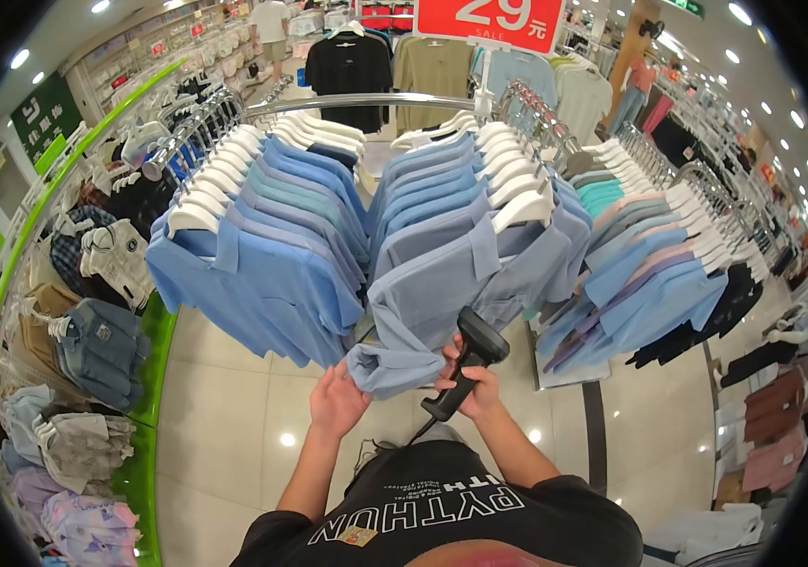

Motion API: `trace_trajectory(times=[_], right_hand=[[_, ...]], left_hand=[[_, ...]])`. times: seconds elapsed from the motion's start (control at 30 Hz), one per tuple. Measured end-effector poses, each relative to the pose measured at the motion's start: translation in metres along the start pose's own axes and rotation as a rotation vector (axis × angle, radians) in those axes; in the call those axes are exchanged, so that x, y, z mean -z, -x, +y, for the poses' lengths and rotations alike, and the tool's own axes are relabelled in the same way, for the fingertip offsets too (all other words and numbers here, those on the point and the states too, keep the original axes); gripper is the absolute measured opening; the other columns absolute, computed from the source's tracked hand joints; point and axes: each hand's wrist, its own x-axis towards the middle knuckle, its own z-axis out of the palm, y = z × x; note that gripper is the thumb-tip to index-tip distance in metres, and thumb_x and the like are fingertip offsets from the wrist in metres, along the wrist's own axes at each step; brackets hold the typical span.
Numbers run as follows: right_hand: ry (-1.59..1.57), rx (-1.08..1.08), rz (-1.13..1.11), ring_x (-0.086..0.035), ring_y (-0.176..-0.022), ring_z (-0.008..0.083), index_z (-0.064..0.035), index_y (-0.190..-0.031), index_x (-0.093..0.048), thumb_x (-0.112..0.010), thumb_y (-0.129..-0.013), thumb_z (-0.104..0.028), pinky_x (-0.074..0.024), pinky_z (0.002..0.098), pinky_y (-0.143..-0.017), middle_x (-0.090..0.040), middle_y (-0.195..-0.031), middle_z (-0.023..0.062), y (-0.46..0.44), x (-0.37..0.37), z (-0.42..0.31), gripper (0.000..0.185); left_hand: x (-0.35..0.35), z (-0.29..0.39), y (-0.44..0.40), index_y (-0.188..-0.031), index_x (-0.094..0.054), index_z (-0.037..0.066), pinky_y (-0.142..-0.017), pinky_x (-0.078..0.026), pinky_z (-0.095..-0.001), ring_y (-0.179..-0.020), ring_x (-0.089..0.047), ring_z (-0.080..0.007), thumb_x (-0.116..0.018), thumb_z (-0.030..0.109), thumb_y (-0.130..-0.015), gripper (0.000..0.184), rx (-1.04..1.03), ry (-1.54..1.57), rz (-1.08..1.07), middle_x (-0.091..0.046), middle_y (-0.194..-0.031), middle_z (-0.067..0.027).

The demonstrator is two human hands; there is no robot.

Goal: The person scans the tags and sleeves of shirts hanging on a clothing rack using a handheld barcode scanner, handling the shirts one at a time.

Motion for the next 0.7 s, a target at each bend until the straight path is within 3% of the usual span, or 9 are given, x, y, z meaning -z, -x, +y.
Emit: trace_trajectory(times=[0.03, 0.13, 0.27, 0.37, 0.47, 0.7], right_hand=[[0.026, 0.008, 0.008, -0.046, -0.072, 0.0120, -0.0174, -0.120, -0.046, -0.055, -0.073, 0.002, -0.0405, 0.0288, -0.068, -0.045, -0.099, 0.0002, 0.000, -0.004, -0.002, 0.052], [0.025, 0.008, -0.075, -0.046, -0.091, 0.0175, -0.0156, -0.124, -0.044, -0.057, -0.073, 0.003, -0.0409, 0.0317, -0.070, -0.047, -0.103, 0.0024, -0.004, 0.007, -0.006, 0.055], [0.142, 0.069, 0.012, -0.049, -0.087, 0.0162, -0.0125, -0.124, -0.044, -0.057, -0.075, 0.008, -0.0433, 0.0323, -0.070, -0.049, -0.105, 0.0041, -0.008, 0.000, -0.005, 0.055], [0.446, 0.174, 0.062, -0.053, -0.083, 0.0135, -0.0118, -0.123, -0.045, -0.060, -0.073, 0.009, -0.0463, 0.0325, -0.070, -0.051, -0.104, 0.0041, -0.013, -0.007, -0.004, 0.056], [0.538, 0.202, 0.069, -0.053, -0.081, 0.0135, -0.0094, -0.123, -0.046, -0.064, -0.072, 0.010, -0.0472, 0.0326, -0.071, -0.051, -0.102, 0.0053, -0.015, -0.004, -0.008, 0.058], [0.505, 0.246, 0.074, -0.053, -0.080, 0.0142, -0.0089, -0.124, -0.046, -0.065, -0.072, 0.008, -0.0474, 0.0307, -0.069, -0.051, -0.102, 0.0057, -0.016, -0.004, -0.013, 0.058]], left_hand=[[0.002, 0.000, -0.002, -0.140, -0.033, 0.004, -0.097, -0.042, -0.0368, -0.125, -0.046, -0.0250, -0.042, 0.037, -0.095, 0.056, -0.011, -0.031, 0.004, -0.046, -0.138, -0.0103], [0.001, -0.003, -0.001, -0.140, -0.034, 0.005, -0.098, -0.042, -0.0353, -0.123, -0.048, -0.0230, -0.046, 0.029, -0.094, 0.053, -0.050, -0.076, 0.020, -0.048, -0.137, -0.0096], [0.003, -0.004, -0.001, -0.139, -0.035, 0.005, -0.099, -0.043, -0.0338, -0.123, -0.049, -0.0215, -0.045, 0.020, -0.095, 0.048, -0.075, -0.111, 0.020, -0.048, -0.136, -0.0091], [-0.002, -0.006, -0.007, -0.138, -0.036, 0.004, -0.098, -0.044, -0.0341, -0.122, -0.050, -0.0216, -0.043, 0.017, -0.096, 0.045, -0.101, -0.102, 0.093, -0.050, -0.135, -0.0089], [0.001, -0.011, -0.012, -0.136, -0.038, 0.003, -0.097, -0.045, -0.0343, -0.121, -0.051, -0.0222, -0.041, 0.016, -0.097, 0.041, -0.094, -0.098, 0.096, -0.051, -0.133, -0.0102], [-0.012, -0.015, -0.022, -0.125, -0.047, 0.001, -0.092, -0.049, -0.0354, -0.109, -0.059, -0.0216, -0.044, 0.016, -0.097, 0.032, -0.100, -0.279, 0.156, -0.059, -0.121, -0.0114]])
